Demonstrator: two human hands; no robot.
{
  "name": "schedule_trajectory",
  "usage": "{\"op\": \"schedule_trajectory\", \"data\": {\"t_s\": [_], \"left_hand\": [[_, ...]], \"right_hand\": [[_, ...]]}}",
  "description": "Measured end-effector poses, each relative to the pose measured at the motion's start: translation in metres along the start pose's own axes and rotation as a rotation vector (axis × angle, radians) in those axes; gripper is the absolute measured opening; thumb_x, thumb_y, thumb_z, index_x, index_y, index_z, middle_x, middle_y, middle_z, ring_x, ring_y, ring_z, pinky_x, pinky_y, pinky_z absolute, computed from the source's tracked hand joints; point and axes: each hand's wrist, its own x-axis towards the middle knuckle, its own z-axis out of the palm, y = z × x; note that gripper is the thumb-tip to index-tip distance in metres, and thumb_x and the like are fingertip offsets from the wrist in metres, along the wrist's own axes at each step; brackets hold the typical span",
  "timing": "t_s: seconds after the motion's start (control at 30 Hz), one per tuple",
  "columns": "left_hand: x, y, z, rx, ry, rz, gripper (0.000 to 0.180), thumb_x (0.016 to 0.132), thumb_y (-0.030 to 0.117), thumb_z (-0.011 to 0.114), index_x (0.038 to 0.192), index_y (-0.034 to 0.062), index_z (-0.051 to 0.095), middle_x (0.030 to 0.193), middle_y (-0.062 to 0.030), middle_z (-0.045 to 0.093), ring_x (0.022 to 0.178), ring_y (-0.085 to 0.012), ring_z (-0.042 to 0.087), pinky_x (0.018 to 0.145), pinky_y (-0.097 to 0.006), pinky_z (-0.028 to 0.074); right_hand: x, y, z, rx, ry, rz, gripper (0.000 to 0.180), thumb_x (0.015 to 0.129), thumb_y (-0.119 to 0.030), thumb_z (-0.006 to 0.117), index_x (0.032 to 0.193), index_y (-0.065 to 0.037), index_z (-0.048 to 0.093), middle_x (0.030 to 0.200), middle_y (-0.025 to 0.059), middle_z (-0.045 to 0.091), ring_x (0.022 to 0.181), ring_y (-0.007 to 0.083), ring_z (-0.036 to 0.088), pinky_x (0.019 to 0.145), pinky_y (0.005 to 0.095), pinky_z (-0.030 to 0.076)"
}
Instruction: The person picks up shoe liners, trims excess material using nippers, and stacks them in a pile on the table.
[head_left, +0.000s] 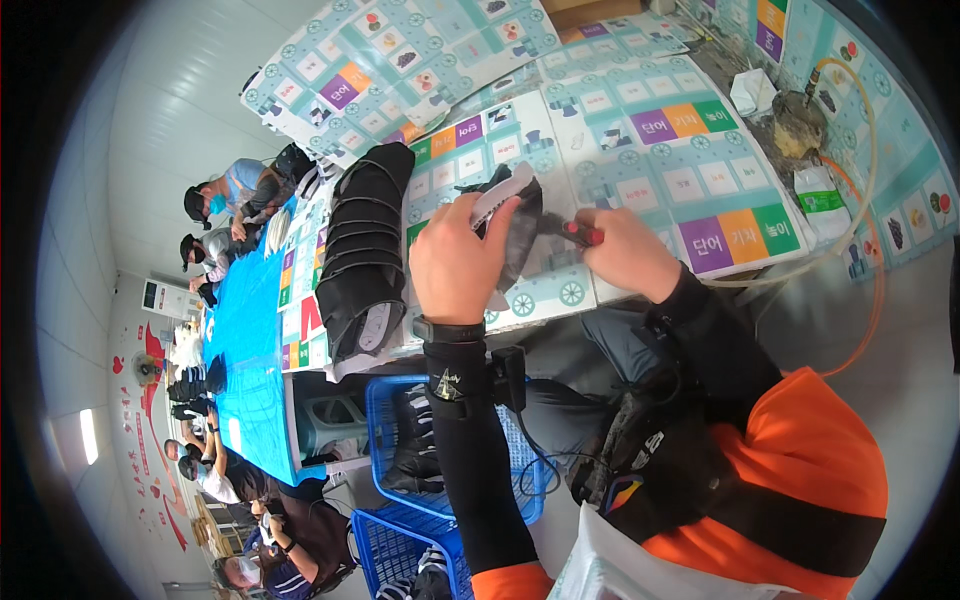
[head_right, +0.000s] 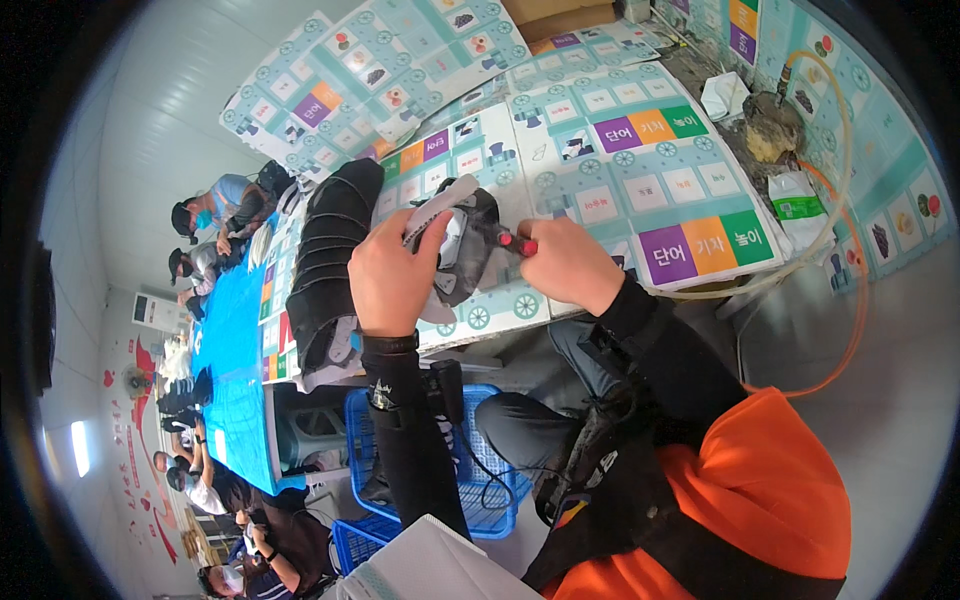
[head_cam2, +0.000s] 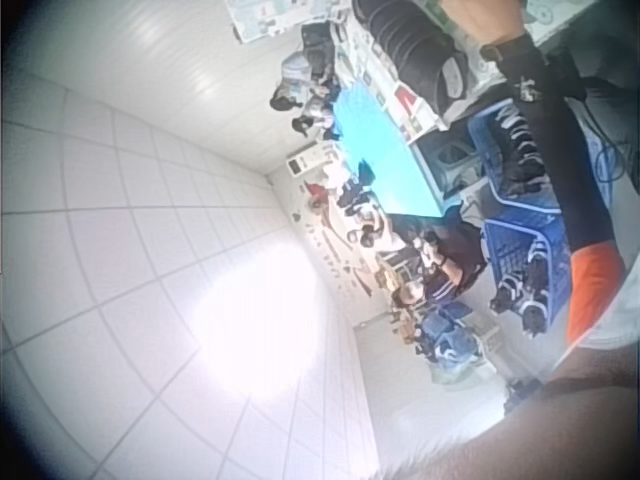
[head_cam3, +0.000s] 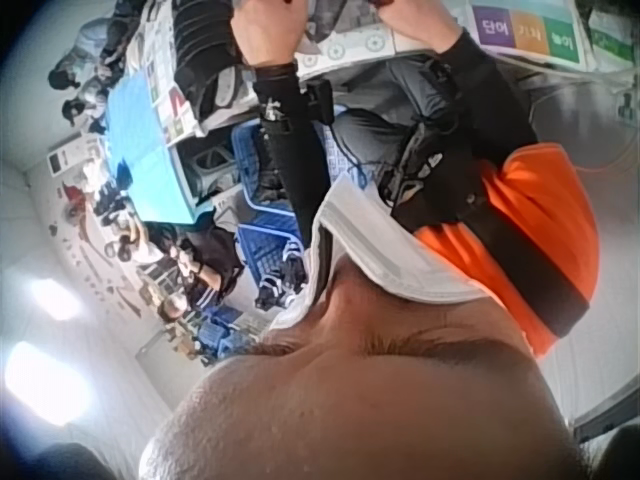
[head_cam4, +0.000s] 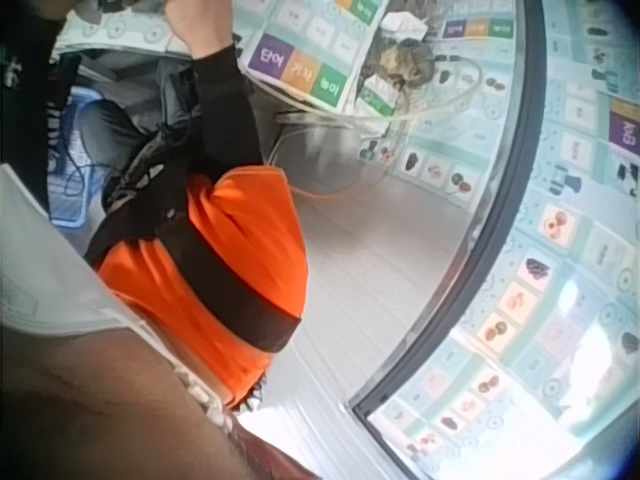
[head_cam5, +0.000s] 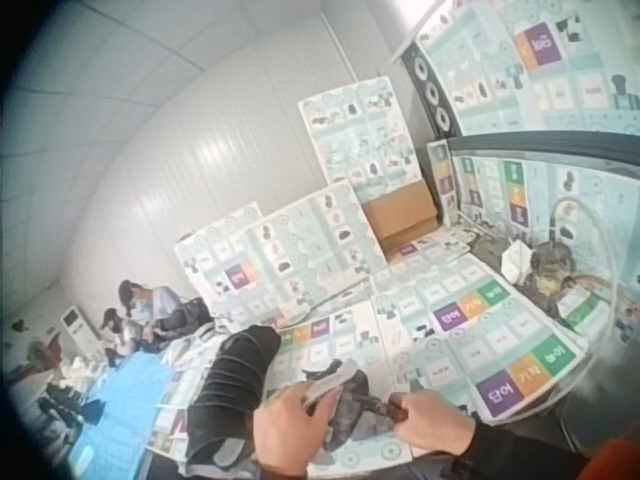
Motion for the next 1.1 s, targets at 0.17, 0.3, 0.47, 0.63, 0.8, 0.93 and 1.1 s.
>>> {"op": "schedule_trajectory", "data": {"t_s": [0.17,0.3,0.47,0.63,0.8,0.93,1.1], "left_hand": [[0.001,0.0,-0.002,0.001,-0.055,-0.051,0.044,0.094,0.045,0.078,0.101,0.0016,0.077,0.091,-0.0198,0.075,0.083,-0.0416,0.072,0.071,-0.045,0.057],[-0.002,-0.001,-0.003,-0.02,-0.014,-0.011,0.042,0.093,0.044,0.078,0.097,0.0023,0.077,0.084,-0.0198,0.073,0.075,-0.0409,0.071,0.067,-0.047,0.055],[-0.004,-0.003,-0.002,-0.017,-0.011,-0.011,0.041,0.093,0.043,0.078,0.097,0.0028,0.076,0.083,-0.019,0.073,0.075,-0.0405,0.071,0.066,-0.047,0.055],[0.003,0.007,0.003,-0.014,-0.034,-0.001,0.04,0.093,0.043,0.078,0.098,0.0035,0.077,0.083,-0.0183,0.073,0.075,-0.0396,0.071,0.066,-0.046,0.055],[0.004,-0.004,0.007,-0.014,-0.029,-0.037,0.039,0.092,0.042,0.078,0.101,0.0037,0.078,0.085,-0.0184,0.074,0.079,-0.0395,0.072,0.067,-0.048,0.056],[-0.015,-0.024,-0.007,-0.077,-0.106,-0.209,0.036,0.09,0.042,0.075,0.09,0.0062,0.077,0.081,-0.0199,0.073,0.074,-0.0398,0.073,0.066,-0.049,0.058],[-0.03,-0.028,0.011,0.013,0.036,-0.322,0.038,0.08,0.043,0.083,0.076,0.0057,0.077,0.073,-0.0192,0.071,0.074,-0.0391,0.073,0.07,-0.048,0.058]], "right_hand": [[-0.002,-0.001,0.001,-0.021,0.003,0.026,0.013,0.087,-0.007,0.062,0.095,0.001,0.066,0.085,0.0284,0.066,0.088,0.052,0.062,0.072,0.0533,0.047],[-0.003,0.001,-0.003,-0.038,-0.098,0.0,0.013,0.087,-0.008,0.062,0.096,0.001,0.064,0.084,0.0285,0.065,0.089,0.0523,0.062,0.072,0.0548,0.046],[-0.007,0.0,-0.002,-0.068,0.076,0.042,0.013,0.087,-0.008,0.062,0.097,0.001,0.064,0.086,0.0293,0.066,0.089,0.0529,0.062,0.072,0.0559,0.046],[-0.01,0.011,-0.008,-0.078,0.008,0.006,0.014,0.085,-0.007,0.063,0.096,0.002,0.064,0.086,0.0298,0.065,0.091,0.0536,0.061,0.072,0.0555,0.046],[0.0,0.019,0.002,-0.065,-0.101,-0.038,0.019,0.084,-0.007,0.064,0.101,0.002,0.068,0.085,0.029,0.066,0.086,0.0507,0.065,0.071,0.0525,0.048],[0.001,0.009,0.002,0.178,-0.418,0.266,0.042,0.079,-0.007,0.075,0.12,-0.001,0.072,0.095,0.0051,0.074,0.089,0.0193,0.069,0.082,0.0351,0.054],[0.051,0.175,-0.078,0.221,-0.142,0.121,0.055,0.083,-0.012,0.074,0.136,0.0,0.068,0.119,0.0097,0.073,0.101,0.0248,0.068,0.088,0.0365,0.054]]}}
